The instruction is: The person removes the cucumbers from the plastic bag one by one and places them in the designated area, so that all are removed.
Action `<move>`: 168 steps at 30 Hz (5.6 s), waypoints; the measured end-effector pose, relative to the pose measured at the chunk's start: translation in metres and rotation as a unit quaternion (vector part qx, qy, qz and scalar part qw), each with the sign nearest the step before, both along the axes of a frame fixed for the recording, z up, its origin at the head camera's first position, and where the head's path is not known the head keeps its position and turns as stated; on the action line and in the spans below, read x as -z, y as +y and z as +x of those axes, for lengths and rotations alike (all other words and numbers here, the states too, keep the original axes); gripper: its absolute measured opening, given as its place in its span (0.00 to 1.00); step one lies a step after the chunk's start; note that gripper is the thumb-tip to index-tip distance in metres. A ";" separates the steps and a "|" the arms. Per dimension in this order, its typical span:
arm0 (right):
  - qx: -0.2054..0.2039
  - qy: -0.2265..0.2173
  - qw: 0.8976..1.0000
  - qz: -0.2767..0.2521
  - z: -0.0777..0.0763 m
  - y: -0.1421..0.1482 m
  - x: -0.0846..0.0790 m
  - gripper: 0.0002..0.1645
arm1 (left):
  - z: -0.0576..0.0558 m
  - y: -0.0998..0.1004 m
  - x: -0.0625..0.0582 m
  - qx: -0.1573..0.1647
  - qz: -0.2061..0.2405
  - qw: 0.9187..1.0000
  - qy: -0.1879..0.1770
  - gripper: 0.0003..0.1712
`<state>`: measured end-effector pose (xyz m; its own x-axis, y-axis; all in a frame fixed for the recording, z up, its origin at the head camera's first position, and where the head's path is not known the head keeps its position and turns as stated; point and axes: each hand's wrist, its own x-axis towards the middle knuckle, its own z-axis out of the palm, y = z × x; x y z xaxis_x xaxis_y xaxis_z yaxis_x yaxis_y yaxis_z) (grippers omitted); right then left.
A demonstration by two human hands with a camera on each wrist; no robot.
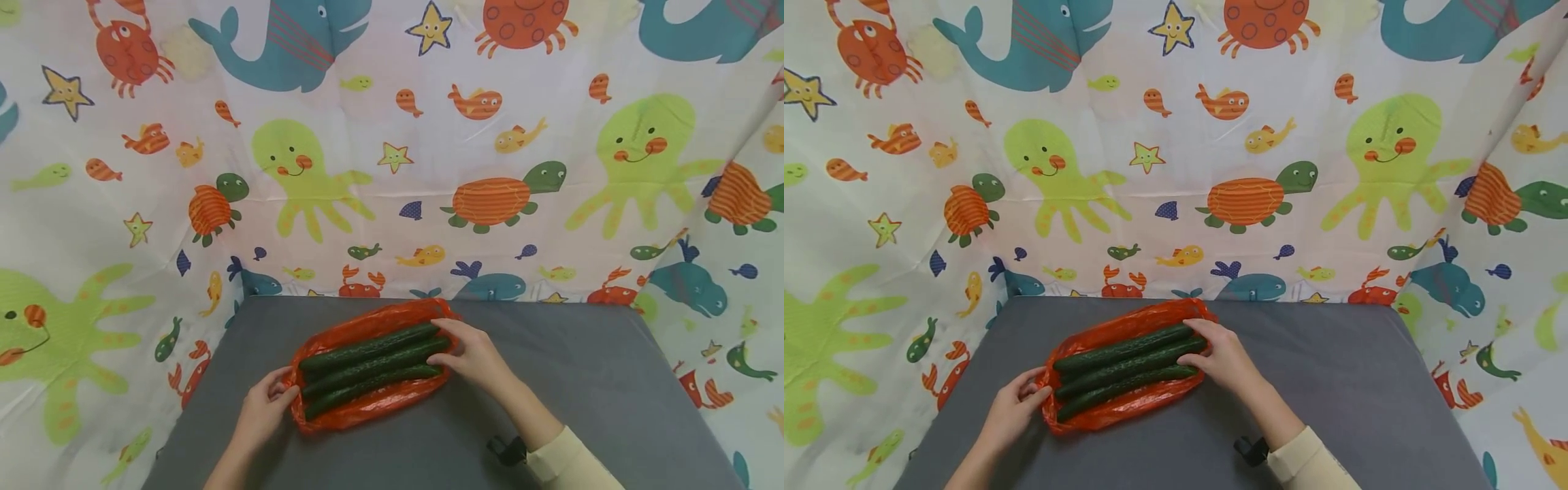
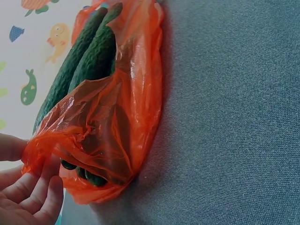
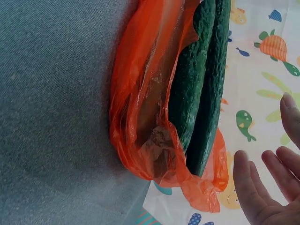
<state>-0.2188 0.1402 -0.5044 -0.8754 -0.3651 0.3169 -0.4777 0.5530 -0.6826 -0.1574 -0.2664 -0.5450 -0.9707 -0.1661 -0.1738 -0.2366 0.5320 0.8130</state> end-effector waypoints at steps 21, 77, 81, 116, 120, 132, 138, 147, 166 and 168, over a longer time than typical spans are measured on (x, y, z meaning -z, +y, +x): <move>-0.045 -0.028 0.998 -0.030 -0.018 -0.031 -0.002 0.40 | 0.001 0.000 -0.004 0.013 0.008 1.000 -0.003 0.28; -0.082 -0.176 0.981 0.005 -0.044 -0.103 0.028 0.33 | 0.000 -0.004 0.003 0.011 -0.010 1.000 -0.010 0.29; -0.062 -0.174 0.982 0.029 -0.045 -0.110 0.031 0.31 | -0.002 -0.002 0.003 0.009 -0.004 1.000 -0.018 0.29; 0.065 -0.153 0.984 0.056 -0.030 -0.134 0.021 0.22 | 0.002 0.003 0.001 0.009 -0.012 1.000 -0.012 0.31; 0.058 -0.155 0.986 0.034 -0.028 -0.134 0.014 0.22 | 0.002 0.003 0.003 0.009 -0.005 1.000 -0.012 0.32; 0.046 -0.125 0.990 0.047 -0.015 -0.132 0.000 0.23 | 0.005 0.001 0.009 0.006 0.008 0.999 -0.038 0.32; 0.044 -0.099 0.992 0.063 -0.014 -0.124 -0.015 0.23 | 0.005 0.002 0.010 0.010 0.001 0.999 -0.030 0.33; 0.056 -0.101 0.992 0.059 -0.020 -0.106 -0.029 0.24 | -0.001 0.008 0.010 0.010 0.002 0.999 -0.032 0.31; 0.076 -0.094 0.991 0.057 -0.019 -0.074 -0.038 0.23 | -0.001 0.011 0.007 0.012 -0.006 0.999 -0.039 0.30; 0.079 -0.089 0.992 0.051 -0.020 -0.069 -0.039 0.23 | -0.003 0.011 0.007 0.014 -0.005 0.999 -0.040 0.30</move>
<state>-0.2390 0.0710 -0.4657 -0.9630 -0.2413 0.1197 -0.2561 0.6824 -0.6846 -0.1602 -0.2558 -0.5522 -0.9578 -0.1414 -0.2501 -0.2861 0.5471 0.7867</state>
